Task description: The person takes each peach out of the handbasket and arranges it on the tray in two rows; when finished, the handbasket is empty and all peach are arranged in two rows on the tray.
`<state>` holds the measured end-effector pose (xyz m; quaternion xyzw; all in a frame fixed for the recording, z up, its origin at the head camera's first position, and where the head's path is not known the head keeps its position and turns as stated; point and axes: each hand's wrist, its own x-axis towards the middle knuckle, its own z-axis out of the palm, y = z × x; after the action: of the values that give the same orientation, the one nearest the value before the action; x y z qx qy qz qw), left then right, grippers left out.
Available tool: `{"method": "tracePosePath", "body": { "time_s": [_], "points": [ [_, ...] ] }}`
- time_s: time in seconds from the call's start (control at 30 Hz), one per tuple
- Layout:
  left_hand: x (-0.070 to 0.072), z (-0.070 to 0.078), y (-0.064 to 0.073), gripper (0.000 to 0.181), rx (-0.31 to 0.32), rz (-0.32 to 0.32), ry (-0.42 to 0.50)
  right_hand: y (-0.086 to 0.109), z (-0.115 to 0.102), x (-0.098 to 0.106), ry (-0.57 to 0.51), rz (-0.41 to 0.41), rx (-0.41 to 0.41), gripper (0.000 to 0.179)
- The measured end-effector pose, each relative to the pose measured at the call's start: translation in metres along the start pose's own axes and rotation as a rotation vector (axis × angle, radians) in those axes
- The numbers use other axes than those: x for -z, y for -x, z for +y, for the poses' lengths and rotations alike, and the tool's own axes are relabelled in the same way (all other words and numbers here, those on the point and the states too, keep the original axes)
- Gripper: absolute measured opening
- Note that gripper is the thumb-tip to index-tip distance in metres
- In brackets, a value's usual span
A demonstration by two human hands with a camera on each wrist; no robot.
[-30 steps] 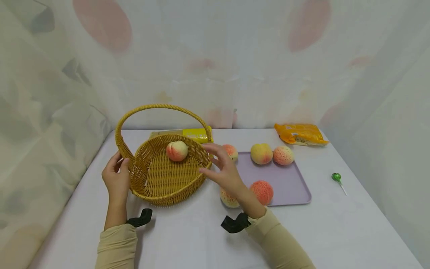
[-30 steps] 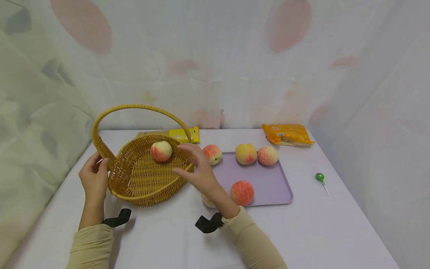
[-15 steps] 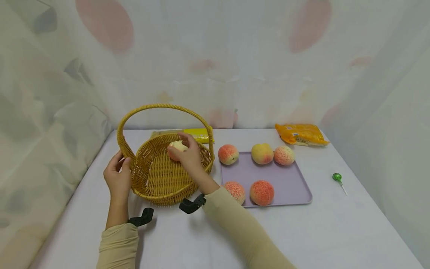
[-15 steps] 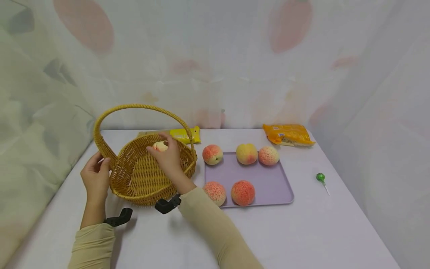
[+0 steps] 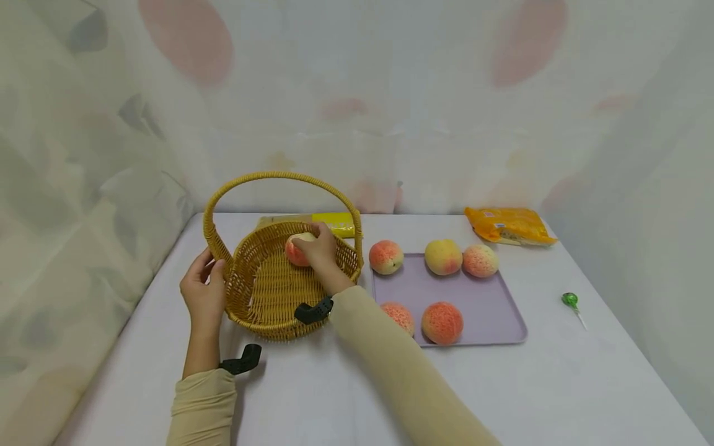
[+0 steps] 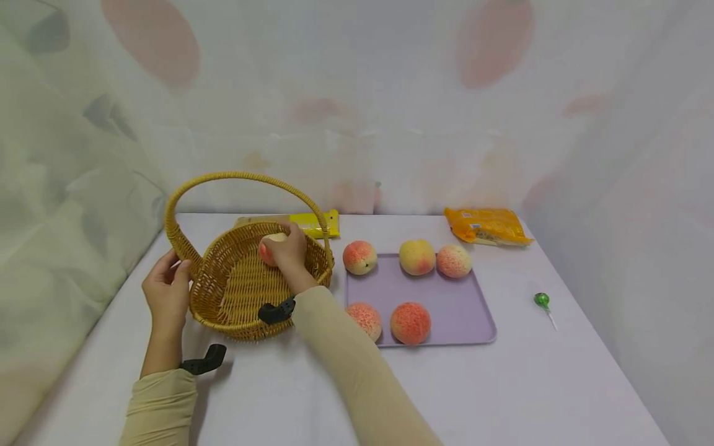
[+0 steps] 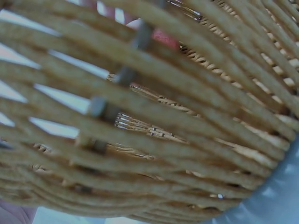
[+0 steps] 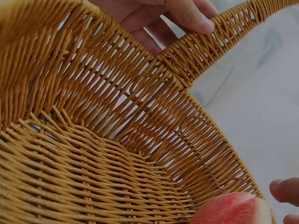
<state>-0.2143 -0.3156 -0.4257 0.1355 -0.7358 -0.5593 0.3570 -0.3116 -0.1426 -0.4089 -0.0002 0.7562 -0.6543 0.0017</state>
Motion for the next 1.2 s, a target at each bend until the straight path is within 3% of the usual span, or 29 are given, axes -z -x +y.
{"method": "tracePosePath", "body": {
  "time_s": [0.27,0.5,0.67,0.97,1.2],
  "points": [
    [0.0,0.004,0.0,0.034,-0.016,0.002,0.017,-0.003,0.005,-0.002,0.049,-0.04,-0.111,0.053],
    [-0.002,0.007,0.002,0.034,-0.03,0.001,0.025,-0.003,0.005,0.0,0.047,-0.177,-0.178,0.062],
    [-0.003,0.007,0.002,0.034,-0.026,-0.002,0.028,-0.002,0.007,0.002,0.033,-0.243,-0.169,0.059],
    [-0.003,0.005,0.004,0.034,0.01,-0.006,-0.006,-0.001,0.014,0.003,0.033,-0.252,-0.156,0.057],
    [0.001,0.002,0.002,0.034,-0.001,0.003,-0.013,0.013,-0.006,0.014,-0.069,-0.336,-0.106,0.066]
  ]
}}
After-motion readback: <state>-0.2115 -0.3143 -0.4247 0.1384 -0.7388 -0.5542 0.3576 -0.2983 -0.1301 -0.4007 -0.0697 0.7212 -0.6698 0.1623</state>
